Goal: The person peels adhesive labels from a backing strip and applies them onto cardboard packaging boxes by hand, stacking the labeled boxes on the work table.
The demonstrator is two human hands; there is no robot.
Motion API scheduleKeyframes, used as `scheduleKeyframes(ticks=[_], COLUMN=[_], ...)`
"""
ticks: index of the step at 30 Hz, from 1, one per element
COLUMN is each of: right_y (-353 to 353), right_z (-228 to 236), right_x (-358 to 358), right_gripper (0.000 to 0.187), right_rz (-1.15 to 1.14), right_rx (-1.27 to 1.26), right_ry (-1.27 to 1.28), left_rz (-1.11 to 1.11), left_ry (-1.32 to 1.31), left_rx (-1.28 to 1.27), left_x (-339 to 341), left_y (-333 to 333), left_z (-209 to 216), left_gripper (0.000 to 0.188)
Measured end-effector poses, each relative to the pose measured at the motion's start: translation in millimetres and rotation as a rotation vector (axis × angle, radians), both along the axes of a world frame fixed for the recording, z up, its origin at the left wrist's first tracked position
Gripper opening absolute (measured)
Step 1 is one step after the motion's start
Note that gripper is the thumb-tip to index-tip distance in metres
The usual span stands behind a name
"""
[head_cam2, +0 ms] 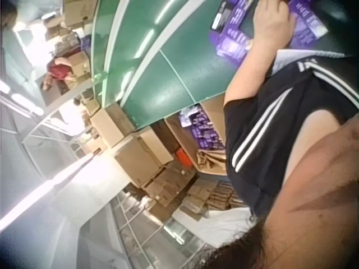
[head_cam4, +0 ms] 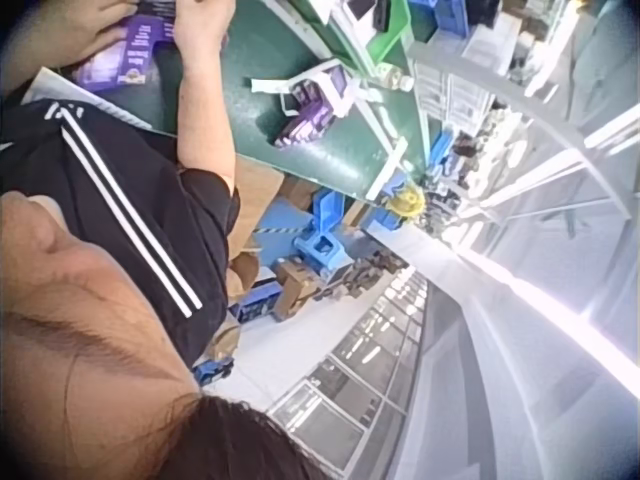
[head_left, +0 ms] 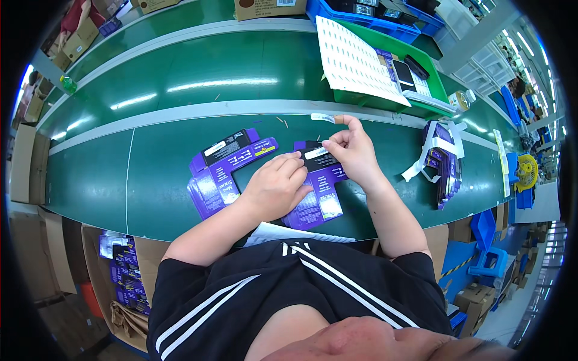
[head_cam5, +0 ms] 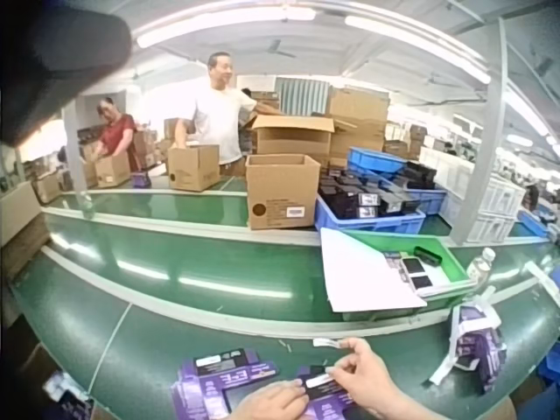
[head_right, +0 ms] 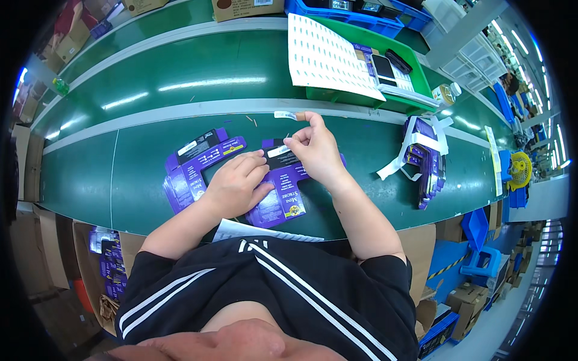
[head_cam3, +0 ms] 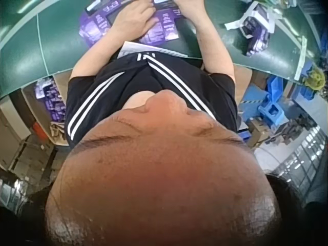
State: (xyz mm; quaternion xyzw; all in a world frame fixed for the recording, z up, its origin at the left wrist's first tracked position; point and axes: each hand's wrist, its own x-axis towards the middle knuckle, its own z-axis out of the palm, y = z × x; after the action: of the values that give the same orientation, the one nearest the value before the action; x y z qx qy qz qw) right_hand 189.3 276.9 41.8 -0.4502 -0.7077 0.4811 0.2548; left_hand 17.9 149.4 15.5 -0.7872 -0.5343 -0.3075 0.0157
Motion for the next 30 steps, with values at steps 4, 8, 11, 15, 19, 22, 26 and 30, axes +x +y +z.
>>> scheduleKeyframes(ticks=[4,8,11,15,19,22,26,30], right_y=[-1.0,-0.4,2.2,2.4,21.7,66.8,222.9,315.4], right_z=[0.2,-2.3,-6.6,-14.2,12.0,38.1,80.1,27.2], right_x=[-0.9,-0.8,1.3,6.3,18.1,28.2,83.0,94.3], right_gripper=[0.045,0.045,0.044,0.044,0.045,0.048,0.057,0.081], right_rz=[-0.002,0.011,0.053,0.047,-0.042,-0.176,-0.371,-0.263], right_rx=[0.004,0.044,0.150,0.283,0.371,0.405,0.468,0.360], right_ry=[-0.008,-0.039,-0.114,-0.153,-0.076,0.064,-0.554,-1.068], left_rz=[-0.006,-0.019,-0.043,-0.084,-0.104,-0.080,-0.084,-0.091], left_ry=[0.047,0.116,0.179,0.226,0.243,0.251,0.268,0.258], left_rx=[-0.001,0.000,-0.011,-0.047,-0.033,-0.020,-0.002,-0.008], left_x=[-0.3,-0.9,-0.7,2.8,4.5,2.0,8.3,8.5], left_y=[0.8,2.9,6.4,14.7,24.6,26.1,22.3,22.3], left_z=[1.7,6.8,12.1,17.8,19.8,16.5,15.7,13.2], left_gripper=[0.028,0.028,0.027,0.031,0.038,0.043,0.051,0.051])
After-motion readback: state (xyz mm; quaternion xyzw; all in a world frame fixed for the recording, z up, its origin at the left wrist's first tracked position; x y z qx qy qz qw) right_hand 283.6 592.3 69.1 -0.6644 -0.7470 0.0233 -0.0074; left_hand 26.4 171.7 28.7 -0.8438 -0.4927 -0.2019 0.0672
